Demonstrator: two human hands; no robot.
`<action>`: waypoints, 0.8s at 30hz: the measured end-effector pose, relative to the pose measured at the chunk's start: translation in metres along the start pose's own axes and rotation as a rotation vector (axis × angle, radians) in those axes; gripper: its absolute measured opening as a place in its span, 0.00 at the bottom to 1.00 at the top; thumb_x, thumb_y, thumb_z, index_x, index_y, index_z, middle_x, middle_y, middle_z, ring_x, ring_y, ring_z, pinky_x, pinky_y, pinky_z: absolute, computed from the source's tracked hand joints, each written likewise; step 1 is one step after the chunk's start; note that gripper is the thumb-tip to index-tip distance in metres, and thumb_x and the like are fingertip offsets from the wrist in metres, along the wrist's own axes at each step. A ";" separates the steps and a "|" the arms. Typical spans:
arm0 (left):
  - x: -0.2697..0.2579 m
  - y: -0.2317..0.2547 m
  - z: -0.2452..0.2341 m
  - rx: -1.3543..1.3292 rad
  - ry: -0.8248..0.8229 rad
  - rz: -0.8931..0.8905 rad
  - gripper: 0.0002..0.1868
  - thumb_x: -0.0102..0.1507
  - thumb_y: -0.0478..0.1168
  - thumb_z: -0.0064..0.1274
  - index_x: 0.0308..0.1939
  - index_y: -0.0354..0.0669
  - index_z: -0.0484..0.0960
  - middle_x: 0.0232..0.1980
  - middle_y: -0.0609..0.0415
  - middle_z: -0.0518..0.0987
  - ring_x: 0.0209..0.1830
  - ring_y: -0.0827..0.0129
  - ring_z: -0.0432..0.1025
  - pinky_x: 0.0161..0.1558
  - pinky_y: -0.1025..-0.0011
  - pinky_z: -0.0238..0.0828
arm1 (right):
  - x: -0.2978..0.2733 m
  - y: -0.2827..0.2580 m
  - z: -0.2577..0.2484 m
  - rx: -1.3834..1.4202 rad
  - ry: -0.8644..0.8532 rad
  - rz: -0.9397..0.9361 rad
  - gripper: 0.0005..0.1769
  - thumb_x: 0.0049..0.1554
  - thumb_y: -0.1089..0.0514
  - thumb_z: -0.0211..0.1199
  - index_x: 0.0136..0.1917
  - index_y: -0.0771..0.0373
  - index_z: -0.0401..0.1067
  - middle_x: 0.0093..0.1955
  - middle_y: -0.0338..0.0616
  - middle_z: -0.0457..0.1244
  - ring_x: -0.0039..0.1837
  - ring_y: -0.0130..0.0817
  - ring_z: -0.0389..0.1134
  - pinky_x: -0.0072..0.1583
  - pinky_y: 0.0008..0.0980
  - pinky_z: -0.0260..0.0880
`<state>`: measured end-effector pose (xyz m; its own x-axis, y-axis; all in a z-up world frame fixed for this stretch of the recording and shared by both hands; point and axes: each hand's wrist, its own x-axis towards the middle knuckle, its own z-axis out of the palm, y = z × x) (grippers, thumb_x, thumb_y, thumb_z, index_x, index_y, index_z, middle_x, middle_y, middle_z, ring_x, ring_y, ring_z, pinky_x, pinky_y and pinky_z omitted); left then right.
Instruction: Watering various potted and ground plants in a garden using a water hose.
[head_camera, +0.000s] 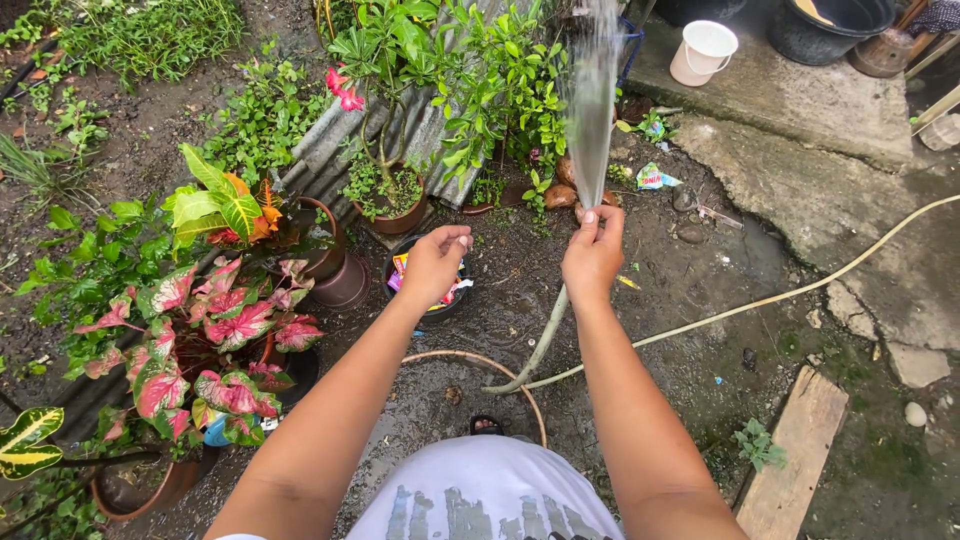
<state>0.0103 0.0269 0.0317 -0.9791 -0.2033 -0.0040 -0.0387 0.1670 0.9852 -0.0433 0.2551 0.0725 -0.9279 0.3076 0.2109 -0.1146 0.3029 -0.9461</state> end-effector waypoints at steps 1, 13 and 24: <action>-0.001 0.008 0.001 0.000 -0.002 0.002 0.16 0.69 0.38 0.47 0.58 0.36 0.79 0.51 0.53 0.85 0.46 0.74 0.77 0.46 0.70 0.76 | 0.000 0.001 0.000 0.000 0.003 -0.001 0.06 0.69 0.54 0.52 0.55 0.57 0.63 0.31 0.34 0.62 0.32 0.20 0.60 0.36 0.30 0.61; -0.008 0.061 0.011 0.024 0.063 0.170 0.16 0.69 0.40 0.51 0.59 0.38 0.81 0.50 0.52 0.86 0.48 0.73 0.79 0.50 0.74 0.75 | -0.001 -0.007 -0.006 -0.075 0.048 -0.049 0.08 0.69 0.53 0.52 0.56 0.58 0.63 0.32 0.36 0.65 0.33 0.23 0.62 0.38 0.33 0.63; -0.014 0.070 0.015 0.021 0.022 0.225 0.16 0.70 0.38 0.51 0.59 0.36 0.80 0.53 0.51 0.86 0.52 0.72 0.80 0.54 0.74 0.74 | 0.004 -0.021 -0.004 -0.030 0.020 -0.086 0.07 0.69 0.53 0.53 0.57 0.56 0.64 0.33 0.38 0.65 0.34 0.25 0.64 0.39 0.34 0.65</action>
<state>0.0187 0.0557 0.0985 -0.9589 -0.1797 0.2195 0.1757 0.2308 0.9570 -0.0431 0.2534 0.0939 -0.9078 0.2969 0.2962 -0.1828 0.3554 -0.9167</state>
